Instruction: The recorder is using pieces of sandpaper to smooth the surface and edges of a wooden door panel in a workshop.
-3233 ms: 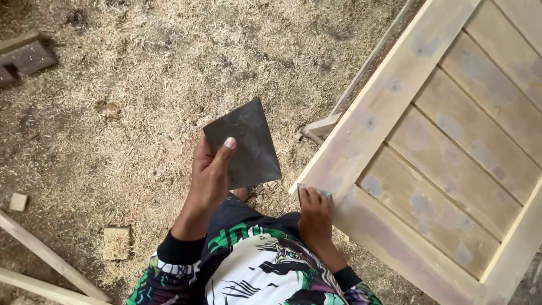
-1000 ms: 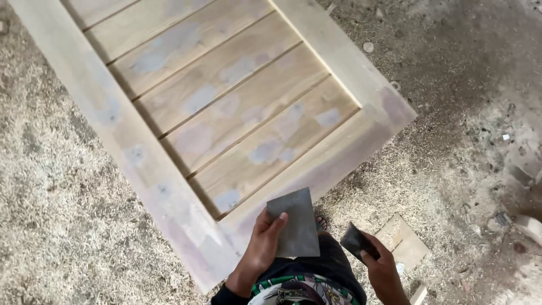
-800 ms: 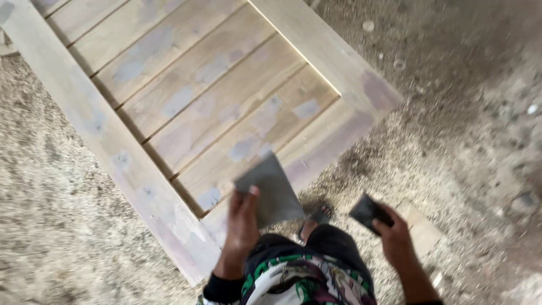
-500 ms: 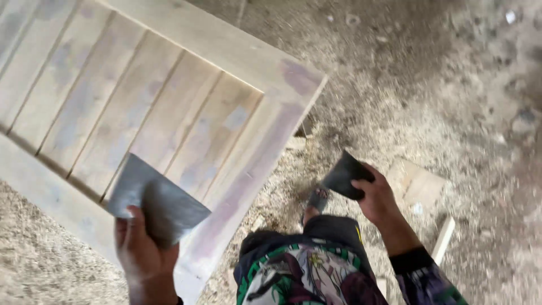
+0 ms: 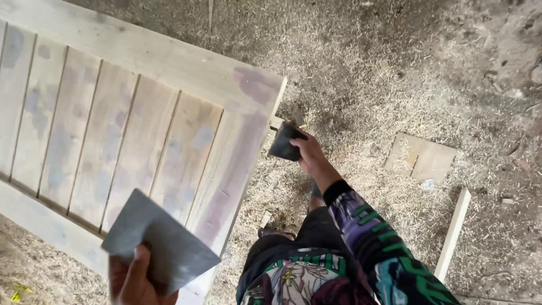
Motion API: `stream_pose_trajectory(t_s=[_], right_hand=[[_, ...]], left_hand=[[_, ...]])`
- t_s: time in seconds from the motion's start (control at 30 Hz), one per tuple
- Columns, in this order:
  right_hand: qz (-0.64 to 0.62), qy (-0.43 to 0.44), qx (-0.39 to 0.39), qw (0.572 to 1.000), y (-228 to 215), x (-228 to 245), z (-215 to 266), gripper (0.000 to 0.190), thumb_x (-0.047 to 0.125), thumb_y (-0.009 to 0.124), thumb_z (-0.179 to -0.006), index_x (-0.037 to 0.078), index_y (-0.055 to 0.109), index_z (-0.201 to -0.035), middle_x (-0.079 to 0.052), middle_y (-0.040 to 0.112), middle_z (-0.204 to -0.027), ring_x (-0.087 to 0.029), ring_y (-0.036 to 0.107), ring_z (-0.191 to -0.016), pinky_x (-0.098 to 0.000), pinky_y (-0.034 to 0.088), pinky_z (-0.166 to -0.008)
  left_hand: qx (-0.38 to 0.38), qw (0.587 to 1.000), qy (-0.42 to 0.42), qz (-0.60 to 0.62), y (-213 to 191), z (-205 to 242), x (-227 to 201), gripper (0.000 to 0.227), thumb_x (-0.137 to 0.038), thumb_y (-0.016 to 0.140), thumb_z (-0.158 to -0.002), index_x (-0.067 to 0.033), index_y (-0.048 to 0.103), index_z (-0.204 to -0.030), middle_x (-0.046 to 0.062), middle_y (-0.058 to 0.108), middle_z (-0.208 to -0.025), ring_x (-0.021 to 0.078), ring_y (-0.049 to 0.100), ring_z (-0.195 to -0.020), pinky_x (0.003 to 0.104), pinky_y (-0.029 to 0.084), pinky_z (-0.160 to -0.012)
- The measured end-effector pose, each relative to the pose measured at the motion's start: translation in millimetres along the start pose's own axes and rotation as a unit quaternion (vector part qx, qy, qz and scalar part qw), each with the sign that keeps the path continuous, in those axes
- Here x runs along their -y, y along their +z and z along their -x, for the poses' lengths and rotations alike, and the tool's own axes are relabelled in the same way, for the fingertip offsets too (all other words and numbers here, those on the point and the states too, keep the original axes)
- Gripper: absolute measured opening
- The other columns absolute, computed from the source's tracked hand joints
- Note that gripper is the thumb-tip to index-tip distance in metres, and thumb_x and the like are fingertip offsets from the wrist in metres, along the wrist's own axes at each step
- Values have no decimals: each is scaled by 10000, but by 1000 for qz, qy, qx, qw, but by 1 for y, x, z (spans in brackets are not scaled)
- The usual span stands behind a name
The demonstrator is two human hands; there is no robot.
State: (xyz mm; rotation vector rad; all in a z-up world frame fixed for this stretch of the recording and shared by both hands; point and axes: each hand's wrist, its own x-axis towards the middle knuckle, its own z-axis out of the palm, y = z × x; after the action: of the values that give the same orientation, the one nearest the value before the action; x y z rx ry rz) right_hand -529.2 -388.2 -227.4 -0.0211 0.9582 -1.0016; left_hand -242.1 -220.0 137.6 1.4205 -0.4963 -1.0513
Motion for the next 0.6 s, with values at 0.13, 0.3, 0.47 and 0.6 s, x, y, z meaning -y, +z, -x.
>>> stream_pose_trajectory(t_s=[0.13,0.3,0.47,0.6], right_hand=[[-20,16,6,1000,3,-4,-24,563,-15,632,-850,0,562,-1408,-156,691,-1210,-268,708,-1040,-381,599,-916],[58,-13,-51,997,38,37,38,573,11,627,-864,50,550,-1430,-175,677,-1239,-311,685,-1045,-407,587,-900],[134,-287,150,936,76,80,202,451,-59,541,-988,39,512,-1427,-174,598,-1364,-280,627,-1238,-424,544,-1030],[311,-508,299,745,130,101,315,335,11,466,-1043,85,518,-1366,-222,570,-1381,-380,652,-1253,-545,564,-1062]], left_hand=[[-80,993,-44,-76,-34,5,-1,481,-116,558,-986,-148,515,-1464,121,652,-1355,312,647,-1194,525,580,-882],[-193,974,-89,-72,-37,15,36,455,-147,643,-978,-133,578,-1429,109,670,-1292,277,674,-1100,468,578,-857],[-182,967,-169,48,66,13,60,379,-121,604,-969,-124,591,-1347,84,700,-1182,262,690,-1026,442,607,-795],[-39,972,-175,151,124,21,36,369,-90,570,-970,-120,543,-1337,112,700,-1170,292,702,-1004,480,626,-773]])
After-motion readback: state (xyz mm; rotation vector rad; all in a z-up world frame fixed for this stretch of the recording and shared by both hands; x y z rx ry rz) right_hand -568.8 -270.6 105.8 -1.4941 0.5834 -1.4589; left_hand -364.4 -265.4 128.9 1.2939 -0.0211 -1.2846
